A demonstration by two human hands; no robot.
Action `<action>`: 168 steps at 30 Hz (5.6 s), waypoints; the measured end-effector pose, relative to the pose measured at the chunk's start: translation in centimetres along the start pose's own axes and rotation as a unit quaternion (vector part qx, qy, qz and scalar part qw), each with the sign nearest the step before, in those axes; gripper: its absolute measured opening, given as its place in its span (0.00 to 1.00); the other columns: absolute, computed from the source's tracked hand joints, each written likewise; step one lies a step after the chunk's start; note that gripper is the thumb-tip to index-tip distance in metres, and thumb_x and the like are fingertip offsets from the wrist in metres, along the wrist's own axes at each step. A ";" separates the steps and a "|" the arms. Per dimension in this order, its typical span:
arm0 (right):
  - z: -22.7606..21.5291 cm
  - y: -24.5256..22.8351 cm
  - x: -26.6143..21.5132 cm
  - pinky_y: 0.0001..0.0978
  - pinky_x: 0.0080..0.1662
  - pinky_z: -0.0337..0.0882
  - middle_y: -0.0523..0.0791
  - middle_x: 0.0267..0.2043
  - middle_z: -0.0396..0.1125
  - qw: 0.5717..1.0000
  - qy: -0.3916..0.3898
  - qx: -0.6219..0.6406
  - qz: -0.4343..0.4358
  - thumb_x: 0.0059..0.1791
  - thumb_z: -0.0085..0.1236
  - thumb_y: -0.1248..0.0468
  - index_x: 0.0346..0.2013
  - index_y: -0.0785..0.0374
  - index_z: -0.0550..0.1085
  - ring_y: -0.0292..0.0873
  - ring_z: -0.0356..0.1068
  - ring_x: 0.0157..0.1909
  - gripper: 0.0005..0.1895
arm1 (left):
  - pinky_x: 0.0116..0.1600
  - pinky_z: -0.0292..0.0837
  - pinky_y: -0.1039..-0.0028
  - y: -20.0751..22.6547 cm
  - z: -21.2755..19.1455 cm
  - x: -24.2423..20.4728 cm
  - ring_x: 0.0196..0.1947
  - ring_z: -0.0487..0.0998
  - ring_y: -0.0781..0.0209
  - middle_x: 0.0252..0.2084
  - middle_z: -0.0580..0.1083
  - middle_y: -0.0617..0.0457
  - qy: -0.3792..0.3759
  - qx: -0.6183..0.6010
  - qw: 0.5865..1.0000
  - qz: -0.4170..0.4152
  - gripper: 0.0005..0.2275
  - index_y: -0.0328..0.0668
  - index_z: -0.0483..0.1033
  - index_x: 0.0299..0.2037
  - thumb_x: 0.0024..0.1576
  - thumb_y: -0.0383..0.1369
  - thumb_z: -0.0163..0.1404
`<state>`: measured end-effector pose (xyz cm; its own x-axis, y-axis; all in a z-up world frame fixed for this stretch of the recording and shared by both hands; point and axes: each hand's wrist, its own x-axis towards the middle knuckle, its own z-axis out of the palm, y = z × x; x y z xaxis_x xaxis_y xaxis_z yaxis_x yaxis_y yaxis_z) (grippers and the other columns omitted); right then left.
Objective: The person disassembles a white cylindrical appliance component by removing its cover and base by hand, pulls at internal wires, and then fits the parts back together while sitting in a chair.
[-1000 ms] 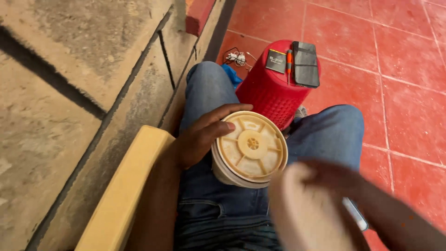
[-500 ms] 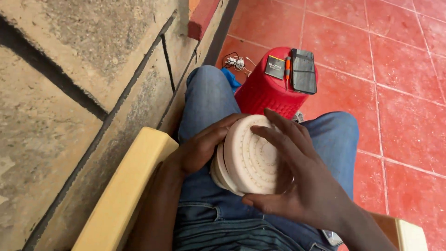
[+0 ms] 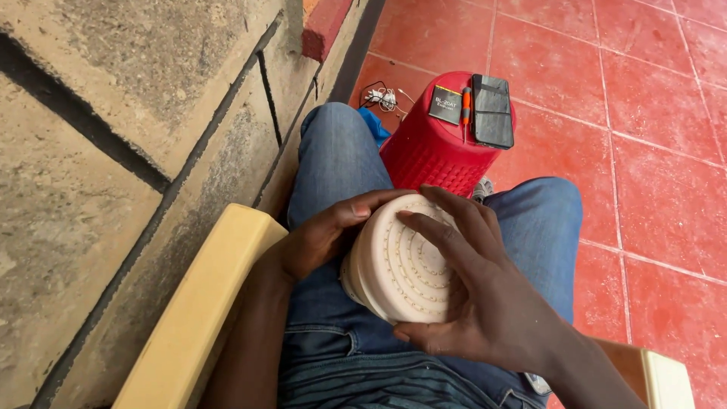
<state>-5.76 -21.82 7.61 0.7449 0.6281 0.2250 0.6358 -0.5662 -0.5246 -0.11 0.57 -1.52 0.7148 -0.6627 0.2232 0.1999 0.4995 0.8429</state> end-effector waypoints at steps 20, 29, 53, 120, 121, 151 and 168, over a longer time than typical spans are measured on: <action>-3.0 -0.2 -1.3 0.51 0.64 0.58 0.50 0.77 0.42 0.989 -0.016 -0.014 0.144 0.31 0.79 0.45 0.76 0.51 0.50 0.53 0.46 0.77 0.67 | 0.75 0.53 0.61 2.2 4.4 1.3 0.76 0.56 0.53 0.77 0.56 0.45 0.011 0.347 0.936 0.057 0.57 0.45 0.38 0.76 0.38 0.51 0.63; -4.3 -0.5 -2.0 0.36 0.56 0.71 0.45 0.69 0.53 0.969 0.097 0.114 0.198 0.29 0.73 0.59 0.75 0.54 0.51 0.42 0.59 0.68 0.63 | 0.70 0.69 0.63 1.7 7.1 3.1 0.65 0.75 0.55 0.61 0.76 0.44 0.226 0.280 0.922 0.146 0.38 0.47 0.60 0.70 0.52 0.59 0.48; -6.4 -0.7 -4.0 0.48 0.72 0.48 0.49 0.81 0.38 0.968 0.141 0.174 0.110 0.36 0.57 0.40 0.76 0.57 0.29 0.47 0.43 0.80 0.67 | 0.52 0.76 0.68 0.5 10.8 3.8 0.50 0.77 0.57 0.51 0.75 0.49 0.298 0.064 0.944 0.126 0.29 0.44 0.70 0.58 0.50 0.50 0.56; -6.5 -0.5 -4.9 0.59 0.75 0.47 0.62 0.81 0.33 0.996 0.084 -0.034 -0.021 0.36 0.60 0.35 0.74 0.54 0.51 0.64 0.37 0.84 0.58 | 0.45 0.77 0.62 -1.9 8.1 4.7 0.42 0.81 0.50 0.42 0.81 0.43 0.270 -0.158 0.949 0.036 0.15 0.30 0.82 0.43 0.52 0.35 0.60; -6.5 -0.7 -4.7 0.59 0.75 0.47 0.62 0.81 0.33 0.995 0.087 -0.045 -0.013 0.36 0.60 0.35 0.74 0.54 0.51 0.64 0.37 0.84 0.58 | 0.45 0.77 0.62 -1.7 8.3 4.8 0.42 0.81 0.50 0.42 0.81 0.43 0.259 -0.163 0.952 0.035 0.15 0.30 0.82 0.43 0.52 0.35 0.60; -6.5 -0.2 -4.0 0.54 0.72 0.52 0.56 0.76 0.44 0.996 0.082 0.034 0.000 0.50 0.45 0.38 0.72 0.66 0.50 0.56 0.45 0.79 0.46 | 0.59 0.75 0.69 0.0 11.0 4.5 0.50 0.82 0.57 0.48 0.84 0.40 0.344 -0.010 0.935 0.081 0.18 0.27 0.84 0.47 0.48 0.31 0.59; -4.6 -1.0 -3.9 0.66 0.73 0.63 0.67 0.76 0.48 0.934 0.269 -0.207 -0.110 0.50 0.54 0.40 0.73 0.61 0.55 0.73 0.58 0.76 0.45 | 0.57 0.73 0.60 -0.3 11.0 4.7 0.64 0.69 0.56 0.70 0.65 0.48 0.225 -0.135 0.959 0.110 0.37 0.52 0.56 0.75 0.56 0.60 0.35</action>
<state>-8.44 -26.13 11.02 0.5104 0.4573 0.7282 0.7257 -0.6834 -0.0795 -4.13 -8.85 4.62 0.9642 -0.2476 0.0955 0.1345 0.7662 0.6284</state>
